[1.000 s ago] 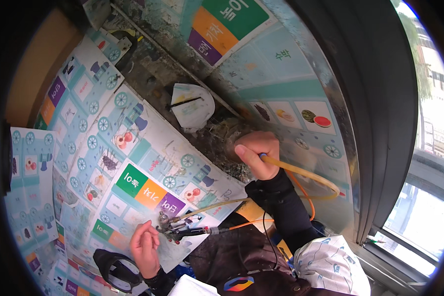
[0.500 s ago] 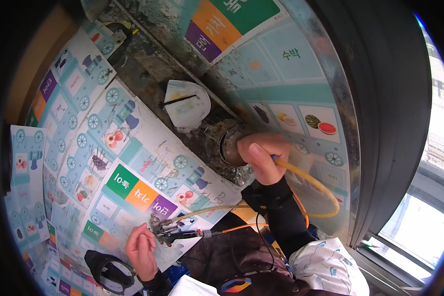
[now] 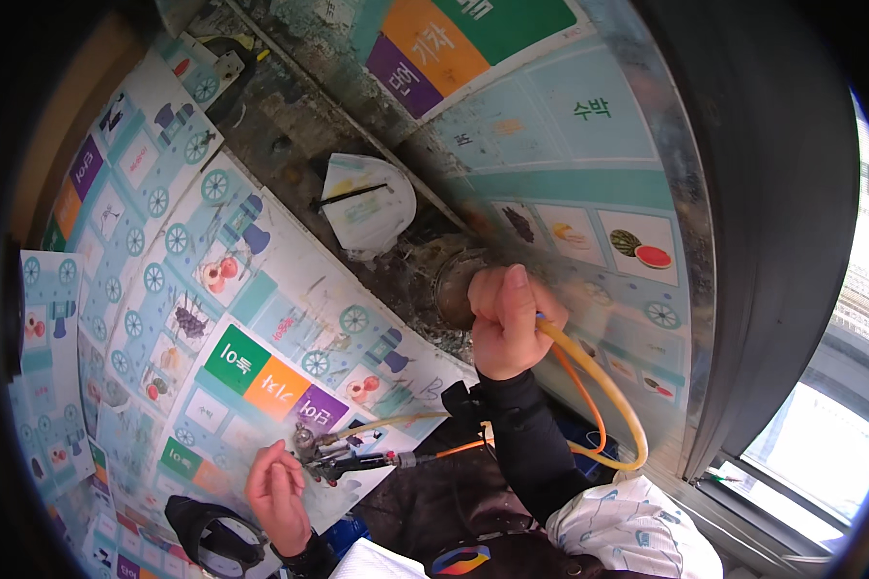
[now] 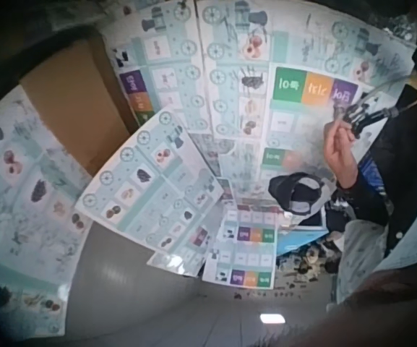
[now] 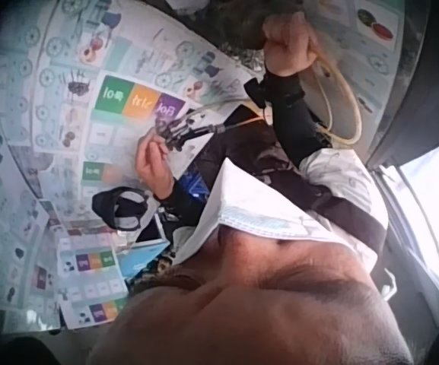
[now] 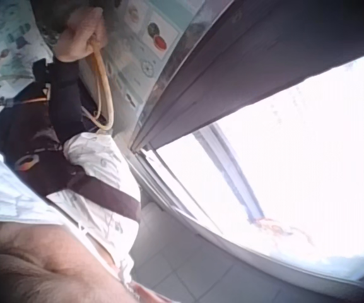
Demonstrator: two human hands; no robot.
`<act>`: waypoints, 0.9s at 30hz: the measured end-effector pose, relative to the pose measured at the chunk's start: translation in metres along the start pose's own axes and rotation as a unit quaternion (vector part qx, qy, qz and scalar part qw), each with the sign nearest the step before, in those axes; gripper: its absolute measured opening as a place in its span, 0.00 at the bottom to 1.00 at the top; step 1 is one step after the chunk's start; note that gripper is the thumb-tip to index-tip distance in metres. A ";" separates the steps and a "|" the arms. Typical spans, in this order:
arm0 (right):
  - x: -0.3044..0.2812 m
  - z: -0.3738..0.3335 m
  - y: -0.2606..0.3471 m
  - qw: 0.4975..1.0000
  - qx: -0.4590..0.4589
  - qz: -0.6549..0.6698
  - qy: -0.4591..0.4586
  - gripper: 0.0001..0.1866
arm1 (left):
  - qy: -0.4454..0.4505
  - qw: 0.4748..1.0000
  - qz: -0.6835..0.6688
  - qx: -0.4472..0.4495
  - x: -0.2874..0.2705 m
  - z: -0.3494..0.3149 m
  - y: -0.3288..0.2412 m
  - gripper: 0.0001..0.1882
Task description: The person applies a substance to a black shoe component using a tool on a worktable. They then hold the component near a processing device, retrieve another part from a bin, and handle it by hand.
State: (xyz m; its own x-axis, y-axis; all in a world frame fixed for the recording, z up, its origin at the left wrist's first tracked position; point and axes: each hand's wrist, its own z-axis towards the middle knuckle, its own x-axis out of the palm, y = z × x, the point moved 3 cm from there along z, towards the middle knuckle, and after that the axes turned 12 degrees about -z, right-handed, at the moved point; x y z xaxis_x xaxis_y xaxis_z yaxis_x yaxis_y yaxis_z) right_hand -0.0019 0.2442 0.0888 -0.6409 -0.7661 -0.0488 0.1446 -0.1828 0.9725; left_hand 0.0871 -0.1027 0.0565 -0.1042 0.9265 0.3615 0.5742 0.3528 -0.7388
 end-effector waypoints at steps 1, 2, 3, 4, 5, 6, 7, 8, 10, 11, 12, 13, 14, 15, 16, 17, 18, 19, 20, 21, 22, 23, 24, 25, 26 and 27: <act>0.002 0.000 -0.001 1.000 0.001 -0.005 -0.001 0.25 | 0.006 1.000 -0.006 0.000 0.000 0.000 -0.001 0.15; 0.004 -0.001 -0.001 1.000 -0.010 -0.004 -0.025 0.26 | 0.003 1.000 -0.006 -0.003 -0.001 0.001 0.000 0.15; 0.006 -0.001 -0.001 0.998 -0.024 -0.003 -0.049 0.26 | -0.006 1.000 -0.002 -0.009 -0.001 0.003 0.001 0.15; 0.010 -0.002 -0.001 0.998 -0.025 -0.006 -0.049 0.26 | 0.003 1.000 -0.010 -0.004 0.000 0.004 0.001 0.15; 0.013 -0.003 -0.002 0.995 -0.019 -0.022 -0.093 0.26 | 0.000 1.000 -0.013 -0.007 0.001 0.004 0.001 0.15; 0.015 -0.005 -0.002 0.989 -0.014 -0.038 -0.140 0.26 | -0.007 1.000 -0.010 -0.014 0.002 0.005 0.001 0.15; 0.020 -0.005 -0.001 0.989 -0.016 -0.039 -0.143 0.26 | 0.003 1.000 -0.015 -0.011 0.004 0.005 0.000 0.15; 0.022 -0.005 -0.001 0.978 -0.014 -0.079 -0.193 0.27 | 0.007 1.000 -0.015 -0.007 0.006 0.005 -0.001 0.15; 0.030 -0.005 -0.001 0.965 -0.010 -0.114 -0.238 0.29 | 0.007 1.000 -0.016 0.000 0.008 0.003 -0.005 0.15; 0.032 -0.006 -0.002 0.956 -0.009 -0.115 -0.271 0.29 | 0.010 1.000 -0.014 0.008 0.008 0.001 -0.006 0.15; 0.033 -0.007 -0.003 0.945 -0.007 -0.118 -0.305 0.29 | 0.014 1.000 -0.014 0.016 0.008 0.000 -0.007 0.15; 0.035 -0.008 -0.004 0.946 -0.011 -0.118 -0.303 0.29 | 0.013 1.000 -0.017 0.016 0.008 0.000 -0.006 0.15; 0.035 -0.011 -0.007 0.936 -0.003 -0.118 -0.330 0.28 | 0.010 1.000 -0.020 0.010 0.008 -0.001 -0.004 0.15; 0.033 -0.015 -0.009 0.925 0.005 -0.119 -0.360 0.27 | 0.008 1.000 -0.021 0.003 0.008 -0.002 -0.003 0.14; 0.032 -0.018 -0.010 0.925 0.004 -0.121 -0.360 0.27 | 0.009 1.000 -0.022 0.001 0.008 -0.004 -0.002 0.14; 0.030 -0.019 -0.011 0.931 0.003 -0.132 -0.341 0.26 | 0.002 0.999 -0.031 -0.006 0.009 -0.004 0.000 0.14; 0.028 -0.020 -0.012 0.936 0.001 -0.141 -0.322 0.26 | -0.009 0.999 -0.032 -0.019 0.010 -0.004 0.002 0.14; 0.025 -0.021 -0.011 0.956 0.004 -0.118 -0.269 0.24 | -0.001 0.999 -0.040 -0.009 0.012 -0.007 0.000 0.14; 0.019 -0.023 -0.010 0.957 0.003 -0.110 -0.270 0.24 | -0.005 0.999 -0.047 -0.011 0.015 -0.010 -0.002 0.14; 0.016 -0.020 -0.008 0.974 -0.008 -0.123 -0.192 0.22 | -0.011 0.998 -0.053 -0.010 0.016 -0.013 -0.004 0.14; 0.014 -0.021 -0.005 0.985 -0.022 -0.135 -0.106 0.21 | -0.015 0.999 -0.048 -0.001 0.017 -0.017 -0.008 0.14; 0.008 -0.023 -0.002 0.997 -0.023 -0.067 -0.034 0.12 | -0.021 0.999 -0.049 -0.001 0.017 -0.023 -0.011 0.14; -0.002 -0.026 0.000 0.997 0.013 -0.067 -0.038 0.12 | -0.026 0.998 -0.049 0.002 0.016 -0.031 -0.014 0.13; -0.010 -0.032 0.004 0.977 -0.008 -0.203 -0.063 0.09 | -0.033 0.999 -0.035 0.004 0.013 -0.040 -0.016 0.14; -0.013 -0.045 0.009 0.941 -0.014 -0.330 -0.069 0.11 | -0.053 0.998 -0.021 0.006 0.008 -0.054 -0.019 0.13; -0.019 -0.060 0.016 0.936 -0.018 -0.344 -0.072 0.17 | -0.081 0.997 -0.005 0.013 0.002 -0.070 -0.020 0.13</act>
State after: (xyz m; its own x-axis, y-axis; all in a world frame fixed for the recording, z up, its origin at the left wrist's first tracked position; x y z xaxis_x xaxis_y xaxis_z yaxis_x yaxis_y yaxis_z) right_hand 0.0579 0.2186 0.0914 -0.6862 -0.3678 -0.6276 -0.3175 -0.6248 0.7133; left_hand 0.1321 -0.1174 0.1114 -0.2397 0.9314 0.2739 0.5520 0.3628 -0.7508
